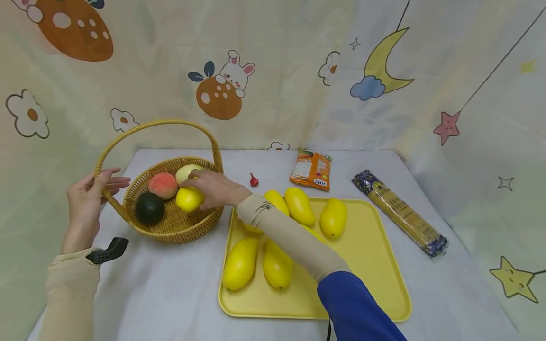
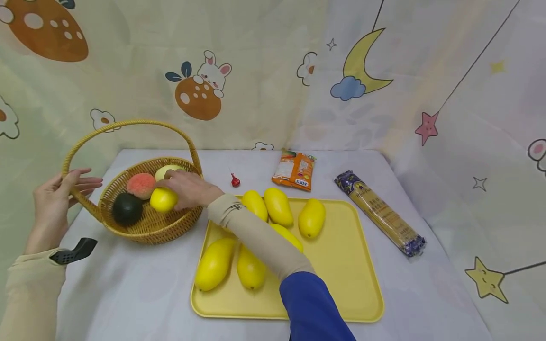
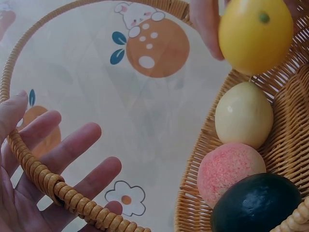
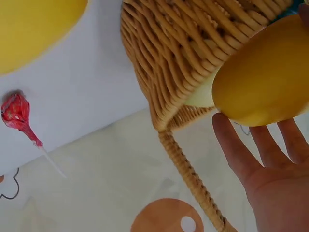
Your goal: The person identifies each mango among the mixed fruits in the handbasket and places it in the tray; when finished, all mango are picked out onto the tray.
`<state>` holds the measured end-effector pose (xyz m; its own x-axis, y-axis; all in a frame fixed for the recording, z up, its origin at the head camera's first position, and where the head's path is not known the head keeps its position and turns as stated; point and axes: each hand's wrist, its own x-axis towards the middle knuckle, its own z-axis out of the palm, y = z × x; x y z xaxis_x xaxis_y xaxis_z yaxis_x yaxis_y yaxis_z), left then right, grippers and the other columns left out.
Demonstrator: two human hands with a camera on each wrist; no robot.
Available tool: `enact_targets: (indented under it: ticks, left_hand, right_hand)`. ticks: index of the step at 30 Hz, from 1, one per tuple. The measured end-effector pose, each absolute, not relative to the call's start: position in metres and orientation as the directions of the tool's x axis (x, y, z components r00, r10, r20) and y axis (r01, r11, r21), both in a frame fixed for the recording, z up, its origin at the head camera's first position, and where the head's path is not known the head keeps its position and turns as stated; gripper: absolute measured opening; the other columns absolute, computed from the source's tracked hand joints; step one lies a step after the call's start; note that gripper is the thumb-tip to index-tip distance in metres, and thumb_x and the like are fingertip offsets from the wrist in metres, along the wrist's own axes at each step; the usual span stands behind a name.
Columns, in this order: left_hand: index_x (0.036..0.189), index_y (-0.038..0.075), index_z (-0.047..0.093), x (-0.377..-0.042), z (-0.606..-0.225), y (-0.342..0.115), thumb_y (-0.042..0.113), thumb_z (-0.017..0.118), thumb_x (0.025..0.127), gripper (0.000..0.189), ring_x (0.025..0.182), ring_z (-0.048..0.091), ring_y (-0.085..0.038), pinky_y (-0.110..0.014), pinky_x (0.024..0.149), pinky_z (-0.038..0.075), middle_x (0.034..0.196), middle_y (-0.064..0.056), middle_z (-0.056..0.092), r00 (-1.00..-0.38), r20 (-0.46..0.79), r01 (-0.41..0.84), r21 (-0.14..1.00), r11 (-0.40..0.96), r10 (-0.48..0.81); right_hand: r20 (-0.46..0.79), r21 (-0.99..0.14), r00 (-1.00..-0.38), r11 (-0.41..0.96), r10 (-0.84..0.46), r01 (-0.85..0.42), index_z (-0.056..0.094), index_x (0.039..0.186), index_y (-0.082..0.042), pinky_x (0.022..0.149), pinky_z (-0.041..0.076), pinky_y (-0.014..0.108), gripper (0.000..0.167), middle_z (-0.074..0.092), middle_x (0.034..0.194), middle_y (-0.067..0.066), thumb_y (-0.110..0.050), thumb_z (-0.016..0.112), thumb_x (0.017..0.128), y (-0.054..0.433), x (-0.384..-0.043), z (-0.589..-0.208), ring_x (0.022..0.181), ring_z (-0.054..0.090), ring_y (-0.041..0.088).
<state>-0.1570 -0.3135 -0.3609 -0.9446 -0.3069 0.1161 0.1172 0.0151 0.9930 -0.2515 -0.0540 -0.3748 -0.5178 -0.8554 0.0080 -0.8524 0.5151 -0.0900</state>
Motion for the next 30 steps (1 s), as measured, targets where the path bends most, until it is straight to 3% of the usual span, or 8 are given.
enact_targets:
  ticks: [11, 21, 30]
  left_hand:
    - [0.122, 0.005, 0.064, -0.157, -0.363, -0.313, 0.035, 0.063, 0.091, 0.043, 0.082, 0.070, -0.004, -0.010, 0.073, 0.051, 0.084, 0.008, 0.074, -0.948, 0.133, 0.145, 0.989, -0.022, -0.290]
    - [0.120, 0.008, 0.064, -0.156, -0.361, -0.314, 0.037, 0.062, 0.092, 0.041, 0.082, 0.069, -0.002, -0.008, 0.073, 0.049, 0.084, 0.010, 0.074, -0.944, 0.127, 0.129, 0.992, 0.014, -0.304]
    - [0.122, 0.006, 0.063, -0.157, -0.360, -0.314, 0.038, 0.063, 0.090, 0.045, 0.082, 0.069, -0.003, -0.009, 0.072, 0.050, 0.084, 0.009, 0.074, -0.945, 0.123, 0.128, 0.992, 0.006, -0.303]
  right_hand:
    - [0.088, -0.127, -0.495, 0.483, -0.865, -0.866, 0.049, 0.140, -0.023, 0.094, 0.047, 0.032, 0.068, 0.044, 0.140, 0.004, -0.031, 0.078, 0.079, -0.013, -0.234, -0.349, 0.127, 0.042, 0.018]
    - [0.239, -0.202, -0.457, 0.416, -0.857, -0.887, 0.052, 0.138, -0.016, 0.103, 0.040, 0.034, 0.065, 0.048, 0.137, 0.006, -0.026, 0.078, 0.079, 0.046, -0.227, -0.347, 0.129, 0.042, 0.020]
    - [0.257, -0.213, -0.519, 0.476, -0.815, -0.853, 0.051, 0.138, -0.018, 0.104, 0.042, 0.039, 0.068, 0.047, 0.139, 0.009, -0.024, 0.081, 0.078, 0.091, -0.216, -0.353, 0.130, 0.041, 0.023]
